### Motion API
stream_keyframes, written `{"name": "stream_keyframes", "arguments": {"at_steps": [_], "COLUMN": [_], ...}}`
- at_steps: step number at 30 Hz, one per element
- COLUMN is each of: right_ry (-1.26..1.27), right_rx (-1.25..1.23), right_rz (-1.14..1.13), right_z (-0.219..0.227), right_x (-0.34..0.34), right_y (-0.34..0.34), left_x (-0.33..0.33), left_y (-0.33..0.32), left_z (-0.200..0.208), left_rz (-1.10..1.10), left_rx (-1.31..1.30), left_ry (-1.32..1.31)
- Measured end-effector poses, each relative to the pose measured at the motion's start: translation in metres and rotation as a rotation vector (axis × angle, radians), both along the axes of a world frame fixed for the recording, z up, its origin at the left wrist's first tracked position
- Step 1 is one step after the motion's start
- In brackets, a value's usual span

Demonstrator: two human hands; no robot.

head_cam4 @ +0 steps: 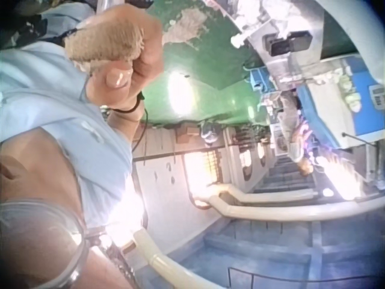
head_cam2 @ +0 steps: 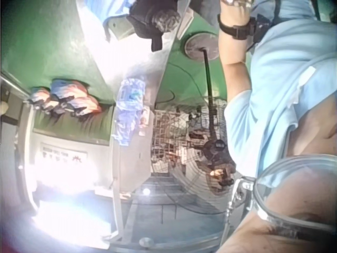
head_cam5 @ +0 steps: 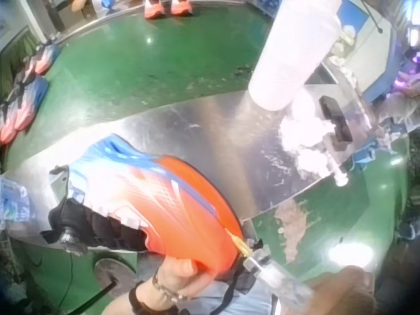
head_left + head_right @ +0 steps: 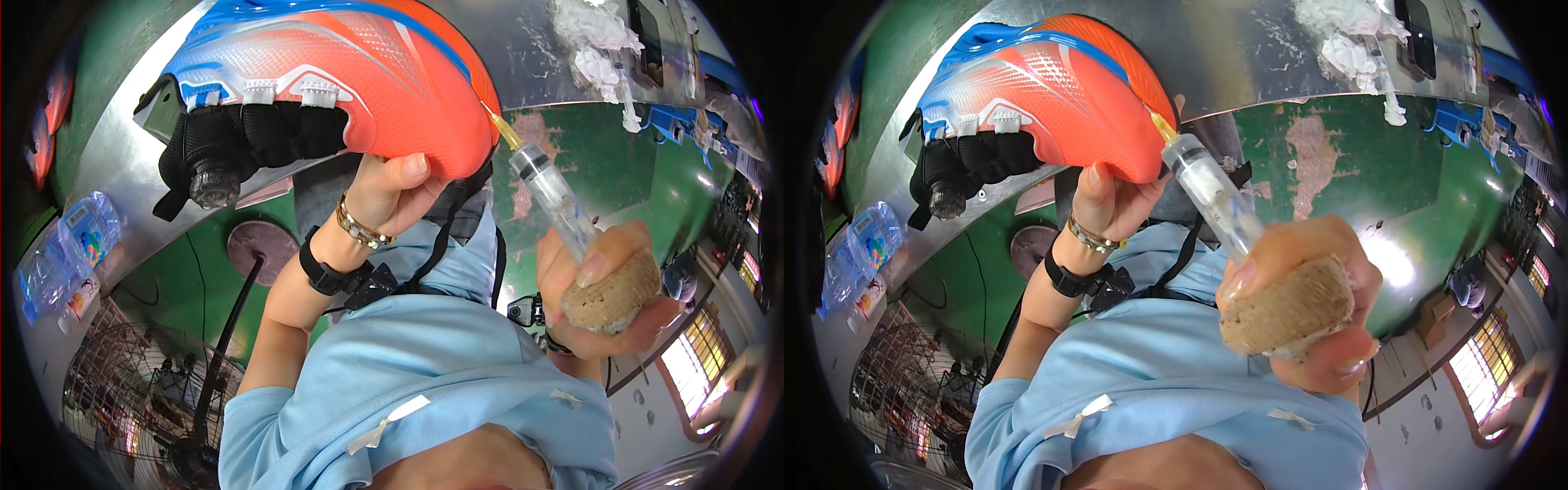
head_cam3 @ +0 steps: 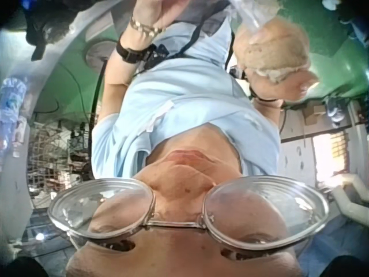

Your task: Applying liquid adhesive or solvent to the edges of shoe uppers and soles using a syringe and sponge applicator.

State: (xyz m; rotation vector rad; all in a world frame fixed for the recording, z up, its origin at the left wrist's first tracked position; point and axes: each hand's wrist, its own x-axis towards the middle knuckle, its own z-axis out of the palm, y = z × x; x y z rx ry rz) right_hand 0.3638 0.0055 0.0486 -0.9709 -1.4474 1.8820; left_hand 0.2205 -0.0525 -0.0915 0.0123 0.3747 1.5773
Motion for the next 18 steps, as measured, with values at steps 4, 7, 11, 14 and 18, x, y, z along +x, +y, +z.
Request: {"name": "stream_keyframes", "arguments": {"at_steps": [4, 7, 11, 14, 18], "right_ry": [0.047, 0.037, 0.057, 0.076, 0.110], "right_rx": [0.022, 0.035, 0.065, 0.085, 0.125], "right_rz": [-0.014, -0.032, -0.032, -0.031, -0.024], "right_z": [0.000, -0.001, -0.004, -0.007, -0.012], "right_x": [0.001, 0.001, 0.001, 0.002, 0.002], "right_y": [0.001, 0.002, 0.003, 0.003, 0.002], "left_x": [-0.001, -0.001, -0.001, -0.001, -0.003], "left_y": [0.008, 0.015, 0.022, 0.027, 0.035], "left_z": [-0.002, -0.004, -0.006, -0.005, -0.003], "left_rz": [-0.020, -0.021, -0.028, -0.022, -0.019], "left_rx": [0.047, 0.073, 0.070, 0.077, 0.122], "left_ry": [0.027, 0.043, 0.055, 0.065, 0.081]}}
